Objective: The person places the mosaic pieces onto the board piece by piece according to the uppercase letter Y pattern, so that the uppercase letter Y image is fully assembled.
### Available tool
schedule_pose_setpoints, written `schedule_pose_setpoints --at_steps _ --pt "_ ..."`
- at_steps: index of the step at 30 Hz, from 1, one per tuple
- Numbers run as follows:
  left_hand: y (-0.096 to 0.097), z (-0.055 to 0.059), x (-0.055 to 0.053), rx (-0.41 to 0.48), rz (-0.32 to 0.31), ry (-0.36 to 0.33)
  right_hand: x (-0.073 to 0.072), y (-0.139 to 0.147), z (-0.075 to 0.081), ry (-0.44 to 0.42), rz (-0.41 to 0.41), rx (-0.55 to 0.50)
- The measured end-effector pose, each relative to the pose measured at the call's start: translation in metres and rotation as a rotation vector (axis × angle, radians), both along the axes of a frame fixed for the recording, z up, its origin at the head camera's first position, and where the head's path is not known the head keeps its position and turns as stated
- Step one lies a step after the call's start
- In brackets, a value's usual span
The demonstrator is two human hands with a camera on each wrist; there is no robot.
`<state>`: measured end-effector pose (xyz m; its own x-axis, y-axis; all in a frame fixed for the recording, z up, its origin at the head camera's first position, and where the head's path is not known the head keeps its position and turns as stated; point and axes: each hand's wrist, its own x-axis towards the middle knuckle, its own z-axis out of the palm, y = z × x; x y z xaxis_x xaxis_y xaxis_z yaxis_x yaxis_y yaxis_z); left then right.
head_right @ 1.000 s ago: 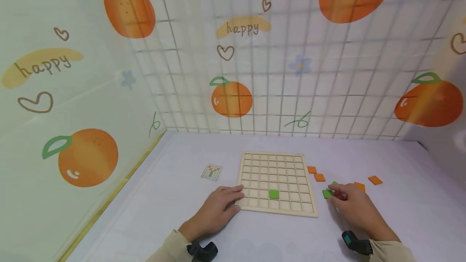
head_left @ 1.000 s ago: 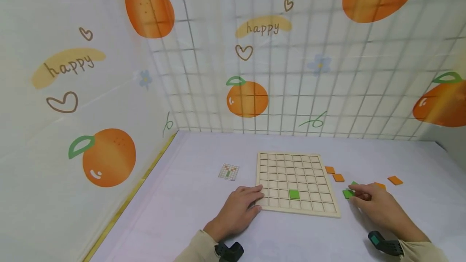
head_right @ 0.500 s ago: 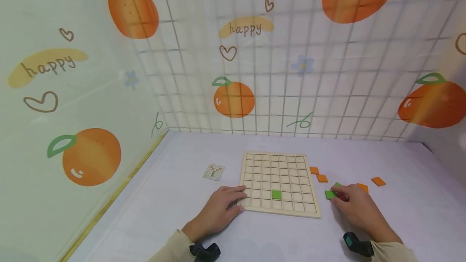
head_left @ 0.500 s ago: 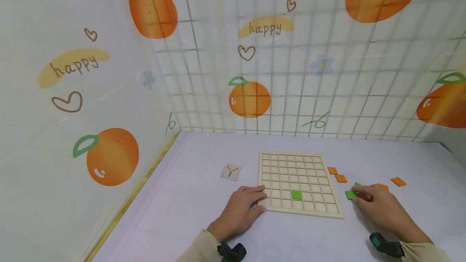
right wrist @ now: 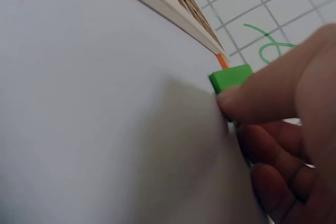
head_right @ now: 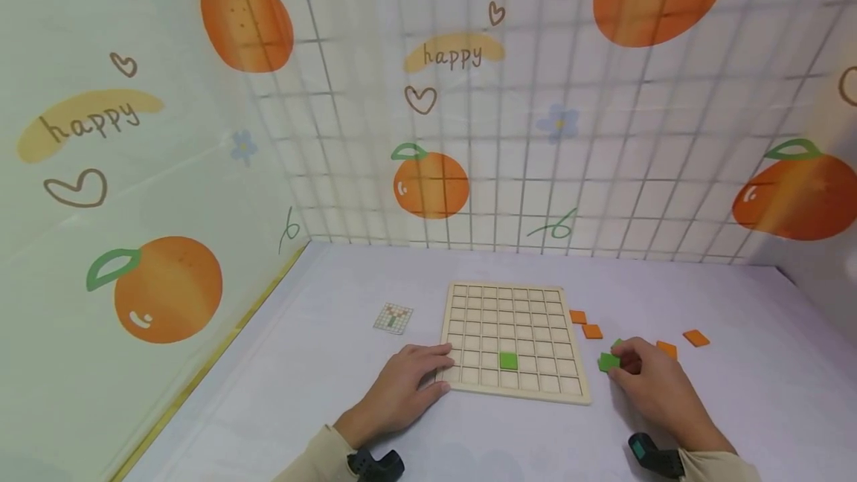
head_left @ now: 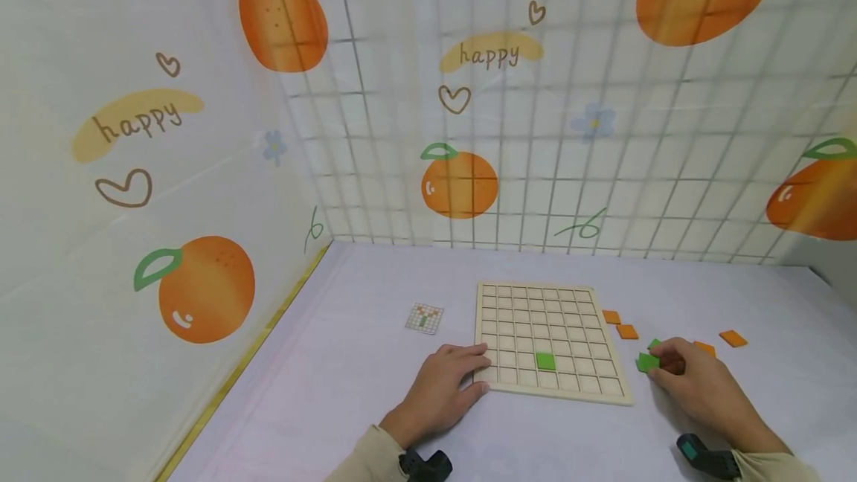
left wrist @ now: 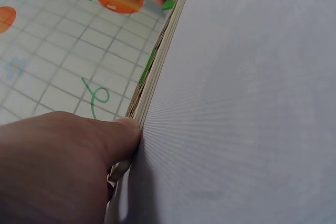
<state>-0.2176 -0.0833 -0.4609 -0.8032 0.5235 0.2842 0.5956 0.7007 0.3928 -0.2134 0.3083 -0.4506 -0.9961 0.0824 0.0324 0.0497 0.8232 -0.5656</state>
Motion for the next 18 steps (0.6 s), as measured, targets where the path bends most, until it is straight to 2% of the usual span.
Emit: schedule_pose_setpoints --at_steps 10,18 --pt "-0.0008 0.0013 0.0017 -0.003 0.007 -0.010 -0.0001 -0.0033 -0.0036 0.023 -0.036 -0.012" --pt "-0.0013 -0.0016 -0.0002 0.003 0.000 -0.007 0.0035 -0.0055 0.0012 0.043 -0.086 -0.038"
